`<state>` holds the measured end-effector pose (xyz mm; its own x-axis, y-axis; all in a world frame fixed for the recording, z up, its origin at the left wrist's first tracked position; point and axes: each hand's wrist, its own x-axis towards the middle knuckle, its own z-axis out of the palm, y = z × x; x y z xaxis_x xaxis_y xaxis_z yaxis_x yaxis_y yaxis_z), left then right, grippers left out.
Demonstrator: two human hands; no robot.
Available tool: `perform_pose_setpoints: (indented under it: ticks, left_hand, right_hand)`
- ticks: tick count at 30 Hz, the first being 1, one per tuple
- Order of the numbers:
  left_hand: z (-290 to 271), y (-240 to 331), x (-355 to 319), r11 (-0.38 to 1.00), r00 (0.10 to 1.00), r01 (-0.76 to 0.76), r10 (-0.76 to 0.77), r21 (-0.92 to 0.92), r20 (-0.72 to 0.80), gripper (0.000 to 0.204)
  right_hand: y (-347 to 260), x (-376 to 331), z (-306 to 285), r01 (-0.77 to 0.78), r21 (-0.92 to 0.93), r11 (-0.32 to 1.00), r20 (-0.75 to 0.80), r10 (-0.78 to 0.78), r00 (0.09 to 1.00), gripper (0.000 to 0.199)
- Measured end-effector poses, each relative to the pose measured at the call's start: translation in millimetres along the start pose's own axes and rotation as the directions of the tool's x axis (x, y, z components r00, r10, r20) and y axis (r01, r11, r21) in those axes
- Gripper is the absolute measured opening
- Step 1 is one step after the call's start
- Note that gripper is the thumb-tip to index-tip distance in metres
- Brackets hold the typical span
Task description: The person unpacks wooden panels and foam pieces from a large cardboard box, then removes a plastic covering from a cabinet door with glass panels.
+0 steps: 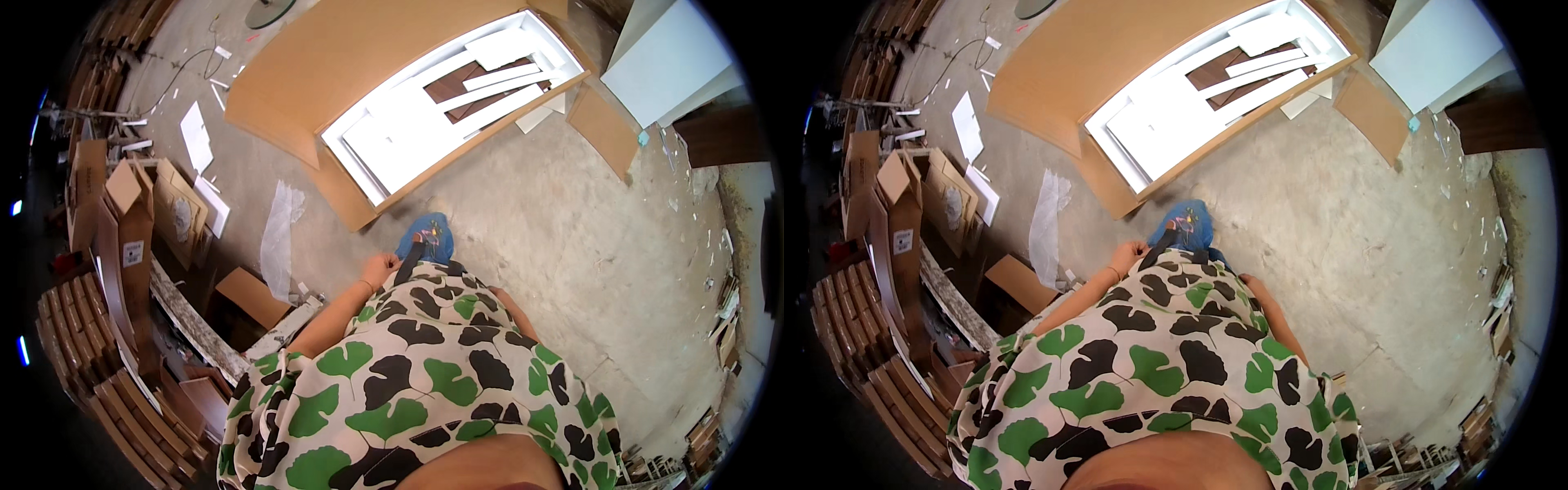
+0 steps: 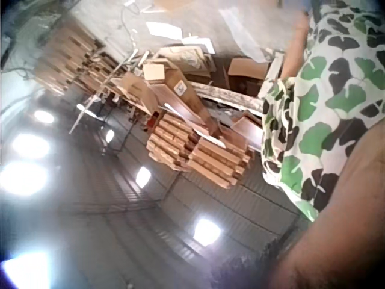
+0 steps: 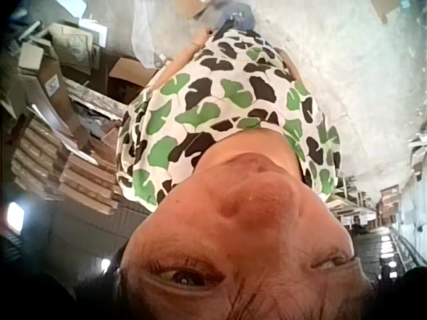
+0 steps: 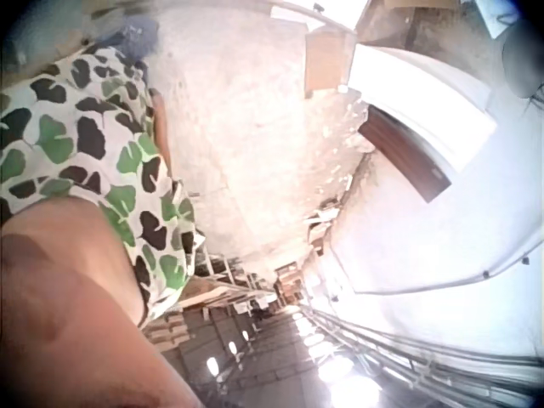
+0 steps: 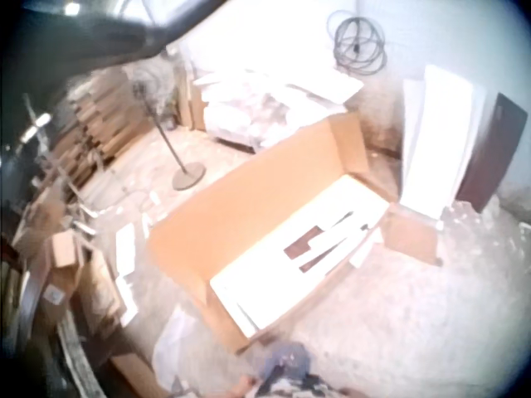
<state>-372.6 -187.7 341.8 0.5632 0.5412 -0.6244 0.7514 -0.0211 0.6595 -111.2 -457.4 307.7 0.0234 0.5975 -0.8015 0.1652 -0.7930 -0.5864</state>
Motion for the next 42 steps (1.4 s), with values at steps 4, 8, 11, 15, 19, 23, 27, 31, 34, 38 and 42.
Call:
perform_pose_setpoints:
  ticks: [4, 8, 11, 15, 19, 23, 27, 31, 34, 38, 42]
  left_hand:
    - [15.2, 58.3, 45.1, 0.984, 0.981, 0.178, -0.175, -0.027, 0.084, 0.042]
    - [4.3, 137.2, 115.6, 0.934, 0.934, 0.293, -0.233, -0.206, 0.272, 0.057]
    - [12.6, 171.9, 166.9, 0.863, 0.836, 0.456, -0.331, -0.217, 0.437, 0.054]
    - [25.3, 175.6, 239.4, 0.715, 0.861, 0.506, -0.384, -0.483, 0.333, 0.038]
    - [38.2, 91.3, 316.8, 0.697, 0.867, 0.471, -0.481, -0.541, 0.135, 0.033]
    - [32.0, -0.2, 395.9, 0.75, 0.769, 0.531, -0.622, -0.394, -0.149, 0.031]
    - [32.9, -88.3, 447.3, 0.717, 0.666, 0.653, -0.697, -0.244, -0.265, 0.048]
    - [47.4, -97.8, 513.7, 0.64, 0.549, 0.668, -0.769, -0.38, -0.329, 0.093]
    - [68.9, -130.2, 546.5, 0.57, 0.49, 0.6, -0.817, -0.562, -0.304, 0.114]
    - [73.4, -119.5, 574.6, 0.478, 0.49, 0.569, -0.85, -0.669, -0.191, 0.127]
    - [62.5, -116.5, 558.2, 0.406, 0.463, 0.62, -0.88, -0.671, -0.105, 0.101]
  right_hand:
    - [19.9, 18.2, -55.3, -0.121, 0.171, 0.978, -0.016, 0.125, 0.992, 0.027]
    - [85.4, 42.6, -136.5, 0.088, -0.041, 0.995, -0.018, -0.089, 0.996, 0.027]
    - [18.1, 55.3, -219.2, -0.158, -0.429, 0.889, -0.005, 0.172, 0.985, 0.028]
    - [-47.6, 112.0, -347.5, -0.184, -0.474, 0.861, -0.116, 0.146, 0.982, 0.031]
    - [-106.1, 230.0, -469.7, -0.174, -0.647, 0.742, -0.207, 0.048, 0.977, 0.038]
    - [-120.6, 389.3, -540.5, 0.025, -0.798, 0.603, -0.089, -0.158, 0.984, 0.053]
    - [-120.3, 554.3, -574.9, 0.054, -0.945, 0.324, -0.003, -0.172, 0.985, 0.073]
    - [-129.2, 646.9, -577.6, -0.065, -0.996, 0.066, -0.077, -0.202, 0.976, 0.092]
    - [-119.8, 699.5, -582.6, -0.017, -0.999, -0.044, -0.004, -0.267, 0.964, 0.103]
    - [-89.0, 727.9, -588.4, 0.105, -0.994, -0.022, 0.104, -0.432, 0.896, 0.104]
    - [-87.1, 721.2, -560.6, 0.184, -0.983, -0.013, 0.172, -0.431, 0.886, 0.095]
